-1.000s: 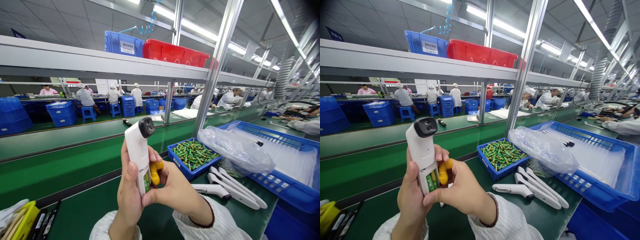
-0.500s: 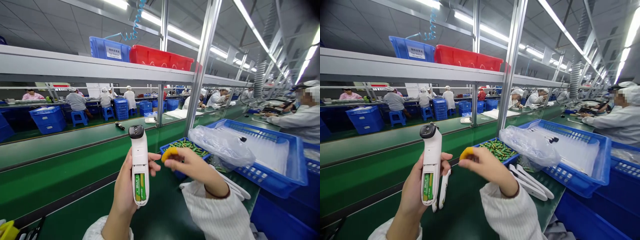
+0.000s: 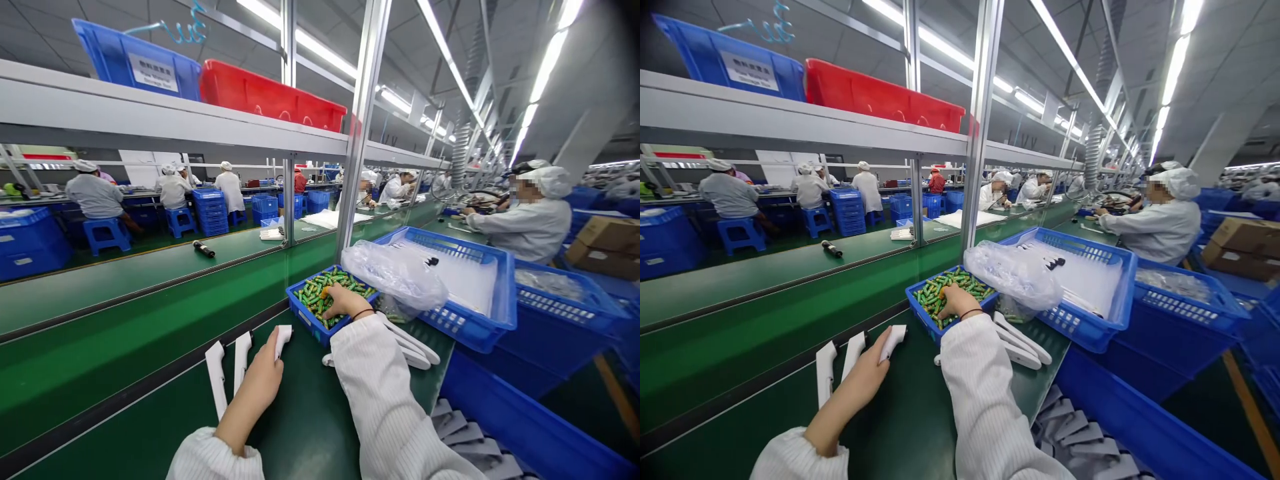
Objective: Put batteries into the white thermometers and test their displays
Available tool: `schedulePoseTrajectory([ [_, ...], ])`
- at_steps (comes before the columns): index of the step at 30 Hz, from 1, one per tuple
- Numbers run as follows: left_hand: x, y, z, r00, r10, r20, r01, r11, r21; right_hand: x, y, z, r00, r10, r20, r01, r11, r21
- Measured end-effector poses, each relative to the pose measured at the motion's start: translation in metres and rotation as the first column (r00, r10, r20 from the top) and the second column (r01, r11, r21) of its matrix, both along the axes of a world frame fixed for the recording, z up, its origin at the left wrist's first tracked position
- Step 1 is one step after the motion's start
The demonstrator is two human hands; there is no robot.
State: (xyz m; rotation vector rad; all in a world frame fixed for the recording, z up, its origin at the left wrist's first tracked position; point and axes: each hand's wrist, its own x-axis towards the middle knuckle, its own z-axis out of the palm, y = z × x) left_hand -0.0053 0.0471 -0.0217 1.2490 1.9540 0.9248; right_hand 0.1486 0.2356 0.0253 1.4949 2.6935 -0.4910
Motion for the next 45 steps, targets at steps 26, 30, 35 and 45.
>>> schedulePoseTrajectory([
  [26,0.063,0.001,-0.015,0.870,-0.218,-0.442,0.264,0.963,0.044,-0.010,0.013,-0.006,0.868,-0.174,-0.464,0.125,0.983,-0.134],
  [30,0.069,-0.002,-0.020,0.886,-0.314,-0.342,0.353,0.934,0.058,-0.014,0.012,0.001,0.701,-0.140,-0.699,0.072,0.990,-0.125],
  [35,0.060,-0.003,-0.017,0.936,-0.296,-0.190,0.323,0.938,0.126,-0.014,-0.008,0.024,0.392,-0.048,-0.919,-0.124,0.987,-0.105],
  [45,0.006,-0.019,0.054,0.913,-0.072,0.402,-0.135,0.876,0.463,-0.016,-0.083,0.069,0.001,-0.054,-0.999,-0.575,0.817,-0.045],
])
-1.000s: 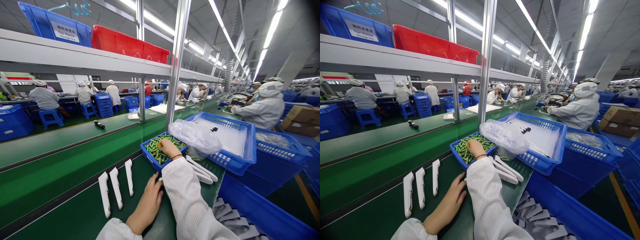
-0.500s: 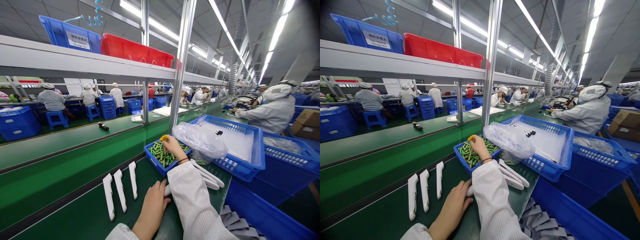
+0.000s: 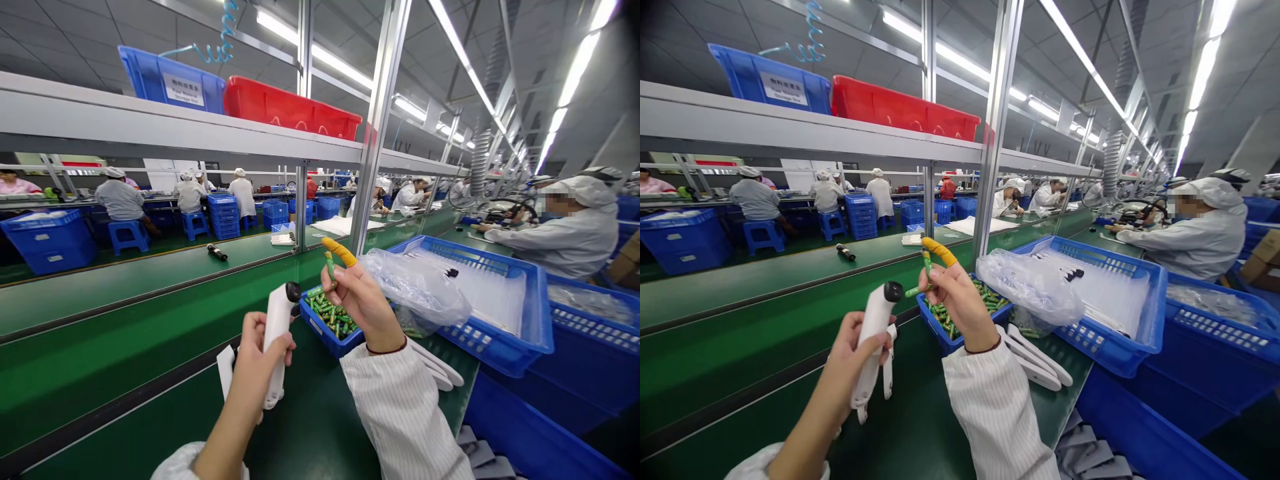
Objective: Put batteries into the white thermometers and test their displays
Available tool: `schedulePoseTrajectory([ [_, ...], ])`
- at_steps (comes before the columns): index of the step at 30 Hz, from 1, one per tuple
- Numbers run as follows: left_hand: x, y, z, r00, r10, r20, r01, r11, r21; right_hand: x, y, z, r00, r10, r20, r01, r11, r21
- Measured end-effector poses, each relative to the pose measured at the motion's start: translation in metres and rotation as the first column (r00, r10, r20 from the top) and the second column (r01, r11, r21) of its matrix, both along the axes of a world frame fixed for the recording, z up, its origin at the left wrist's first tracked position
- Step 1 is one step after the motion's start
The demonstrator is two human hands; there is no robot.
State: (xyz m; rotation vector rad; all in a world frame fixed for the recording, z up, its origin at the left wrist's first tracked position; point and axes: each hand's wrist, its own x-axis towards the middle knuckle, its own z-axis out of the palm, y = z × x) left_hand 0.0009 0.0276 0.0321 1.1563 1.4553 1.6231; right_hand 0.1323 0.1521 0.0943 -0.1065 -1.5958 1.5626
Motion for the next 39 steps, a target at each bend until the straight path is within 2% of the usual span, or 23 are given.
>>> schedulePoseTrajectory([
  [2,-0.003,-0.012,0.019,0.962,-0.002,0.272,-0.043,0.986,0.158,-0.005,-0.015,0.003,0.996,0.092,-0.007,-0.092,0.996,-0.011],
  [4,-0.002,-0.022,0.033,0.869,-0.070,0.490,-0.073,0.961,0.267,-0.011,-0.030,0.003,0.990,0.138,0.004,-0.138,0.990,-0.019],
  [8,0.000,-0.033,0.045,0.698,-0.171,0.695,-0.112,0.933,0.342,-0.024,-0.058,-0.003,0.983,0.181,-0.010,-0.181,0.983,-0.006],
  [10,0.001,-0.037,0.047,0.684,-0.179,0.707,-0.142,0.918,0.370,-0.029,-0.070,-0.006,0.984,0.171,-0.048,-0.170,0.985,0.016],
  [14,0.003,-0.046,0.051,0.722,-0.183,0.667,-0.158,0.895,0.416,-0.033,-0.086,-0.008,0.992,0.118,-0.048,-0.114,0.990,0.078],
  [19,0.004,-0.052,0.058,0.736,-0.179,0.653,-0.176,0.880,0.440,-0.032,-0.096,-0.010,1.000,-0.006,-0.004,0.006,0.984,0.176],
  [22,0.004,-0.053,0.057,0.721,-0.179,0.670,-0.198,0.873,0.446,-0.033,-0.103,-0.016,0.993,-0.116,0.013,0.109,0.960,0.260],
  [24,0.004,-0.053,0.056,0.716,-0.162,0.679,-0.217,0.873,0.437,-0.034,-0.110,-0.020,0.979,-0.205,0.014,0.186,0.913,0.362],
  [27,0.005,-0.054,0.055,0.724,-0.110,0.681,-0.268,0.865,0.424,-0.035,-0.120,-0.021,0.953,-0.304,-0.013,0.264,0.806,0.530],
  [31,0.008,-0.056,0.054,0.747,-0.088,0.659,-0.321,0.820,0.474,-0.038,-0.129,-0.018,0.942,-0.331,-0.046,0.270,0.671,0.691],
  [33,0.010,-0.057,0.054,0.760,-0.072,0.646,-0.365,0.775,0.516,-0.041,-0.130,-0.020,0.941,-0.328,-0.089,0.291,0.642,0.709],
  [36,0.008,-0.058,0.055,0.761,-0.073,0.645,-0.401,0.728,0.556,-0.046,-0.126,-0.025,0.953,-0.292,-0.086,0.269,0.673,0.689],
  [37,0.006,-0.058,0.056,0.759,-0.069,0.647,-0.414,0.715,0.563,-0.047,-0.125,-0.026,0.959,-0.272,-0.077,0.245,0.665,0.706],
  [39,0.000,-0.059,0.059,0.758,-0.040,0.651,-0.459,0.677,0.576,-0.049,-0.123,-0.025,0.964,-0.258,-0.070,0.211,0.573,0.792],
])
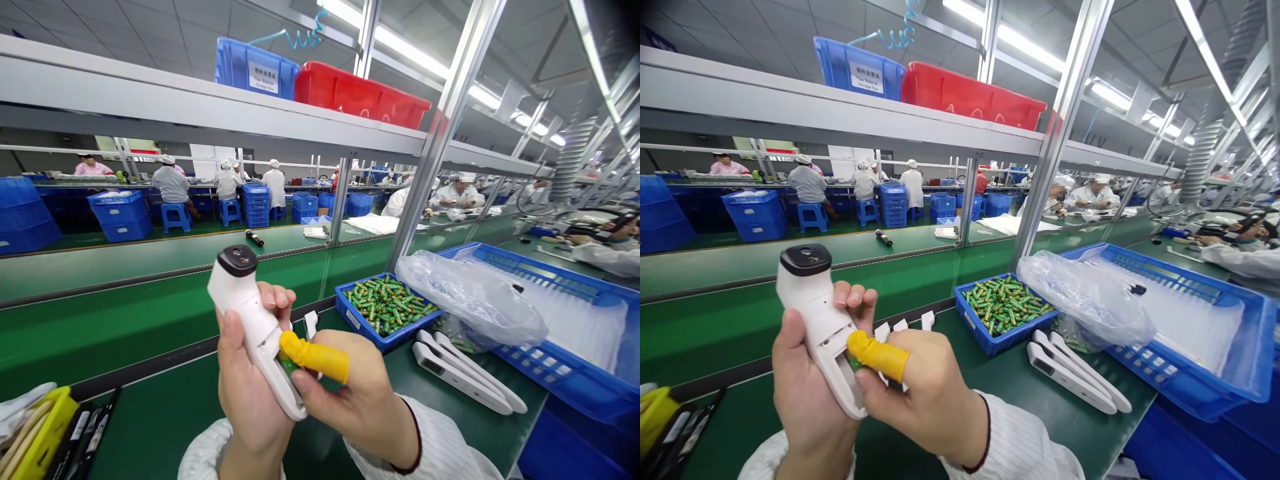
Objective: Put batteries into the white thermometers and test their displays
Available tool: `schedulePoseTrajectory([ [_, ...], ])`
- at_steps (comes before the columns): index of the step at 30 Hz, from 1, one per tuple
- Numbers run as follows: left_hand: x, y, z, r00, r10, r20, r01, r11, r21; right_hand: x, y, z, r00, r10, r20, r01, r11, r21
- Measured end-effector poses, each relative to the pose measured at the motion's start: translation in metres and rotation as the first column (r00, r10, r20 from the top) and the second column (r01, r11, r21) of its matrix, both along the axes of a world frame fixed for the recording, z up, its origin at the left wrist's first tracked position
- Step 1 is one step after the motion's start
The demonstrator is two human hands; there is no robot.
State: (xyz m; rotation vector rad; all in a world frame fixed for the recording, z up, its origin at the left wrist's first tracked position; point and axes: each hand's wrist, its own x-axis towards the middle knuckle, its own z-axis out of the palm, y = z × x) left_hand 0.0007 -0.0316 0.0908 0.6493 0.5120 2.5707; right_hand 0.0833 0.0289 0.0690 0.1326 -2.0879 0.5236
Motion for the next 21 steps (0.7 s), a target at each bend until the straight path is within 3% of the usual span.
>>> schedulePoseTrajectory([
  [2,-0.0061,-0.0015,0.0021,0.998,0.066,-0.003,-0.066,0.998,0.016,-0.0004,0.0000,0.0026,0.999,-0.014,0.039,0.009,0.991,0.135],
  [4,-0.0103,-0.0025,0.0034,0.996,0.081,-0.026,-0.080,0.997,0.023,0.0005,-0.0009,0.0049,0.998,0.023,0.052,-0.030,0.988,0.153],
  [7,-0.0118,-0.0019,0.0032,0.997,0.026,-0.071,-0.024,0.999,0.034,0.0031,-0.0024,0.0046,0.990,0.131,-0.049,-0.136,0.984,-0.119],
  [9,-0.0111,0.0002,0.0019,0.996,-0.006,-0.094,0.011,0.999,0.050,0.0044,-0.0029,0.0023,0.966,0.196,-0.166,-0.246,0.894,-0.375],
  [11,-0.0106,0.0027,0.0002,0.995,-0.014,-0.102,0.020,0.998,0.057,0.0046,-0.0036,0.0000,0.922,0.283,-0.263,-0.383,0.757,-0.528],
  [13,-0.0104,0.0048,-0.0016,0.995,-0.015,-0.097,0.019,0.999,0.048,0.0034,-0.0046,-0.0015,0.866,0.378,-0.326,-0.499,0.639,-0.585],
  [16,-0.0107,0.0058,-0.0034,0.997,-0.010,-0.080,0.012,0.999,0.033,0.0004,-0.0060,-0.0016,0.821,0.473,-0.320,-0.559,0.553,-0.617],
  [18,-0.0112,0.0053,-0.0035,0.997,-0.011,-0.073,0.013,1.000,0.024,-0.0009,-0.0061,-0.0003,0.821,0.507,-0.262,-0.548,0.569,-0.613],
  [21,-0.0128,0.0041,-0.0025,0.997,-0.036,-0.069,0.037,0.999,0.013,-0.0009,-0.0052,0.0019,0.889,0.445,-0.107,-0.420,0.700,-0.577],
])
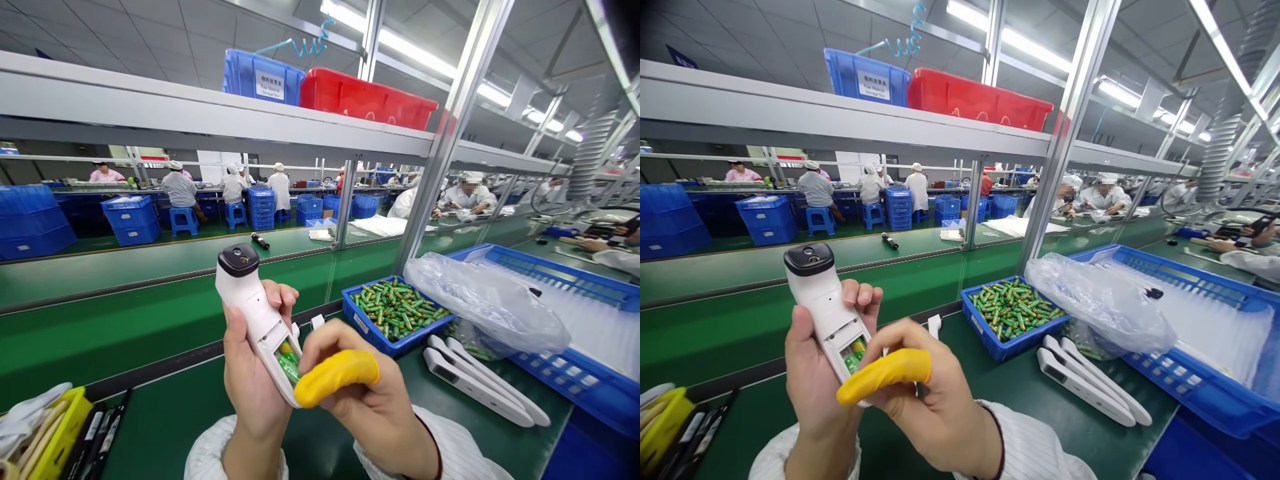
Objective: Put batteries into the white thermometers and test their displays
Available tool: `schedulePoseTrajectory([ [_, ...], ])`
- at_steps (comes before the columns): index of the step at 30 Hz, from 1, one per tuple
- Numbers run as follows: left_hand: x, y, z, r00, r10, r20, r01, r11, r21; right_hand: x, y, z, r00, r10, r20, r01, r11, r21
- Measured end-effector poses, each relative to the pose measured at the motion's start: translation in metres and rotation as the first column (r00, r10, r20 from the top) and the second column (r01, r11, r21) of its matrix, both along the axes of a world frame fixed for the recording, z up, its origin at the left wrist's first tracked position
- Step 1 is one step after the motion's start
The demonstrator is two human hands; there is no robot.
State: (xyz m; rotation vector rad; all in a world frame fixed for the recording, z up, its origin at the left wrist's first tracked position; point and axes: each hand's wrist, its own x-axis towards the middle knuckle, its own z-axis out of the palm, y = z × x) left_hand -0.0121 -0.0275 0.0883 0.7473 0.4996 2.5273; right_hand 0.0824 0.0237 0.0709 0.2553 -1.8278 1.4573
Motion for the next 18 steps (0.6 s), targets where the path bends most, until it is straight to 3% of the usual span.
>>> schedulePoseTrajectory([
  [4,-0.003,-0.001,0.001,0.995,-0.008,-0.099,0.008,1.000,-0.002,-0.002,0.001,-0.004,0.980,-0.032,0.198,0.027,0.999,0.030],
  [8,-0.003,-0.002,0.001,0.955,0.038,-0.295,-0.046,0.999,-0.021,-0.006,0.003,-0.010,0.971,-0.012,0.237,0.020,0.999,-0.030],
  [13,-0.002,0.001,-0.005,0.966,0.059,-0.253,-0.070,0.997,-0.035,-0.001,0.007,-0.001,0.964,-0.024,0.265,0.019,1.000,0.022],
  [18,-0.005,0.013,-0.016,0.953,-0.014,-0.304,-0.040,0.984,-0.172,0.004,0.003,-0.007,0.885,-0.311,0.346,0.255,0.946,0.198],
])
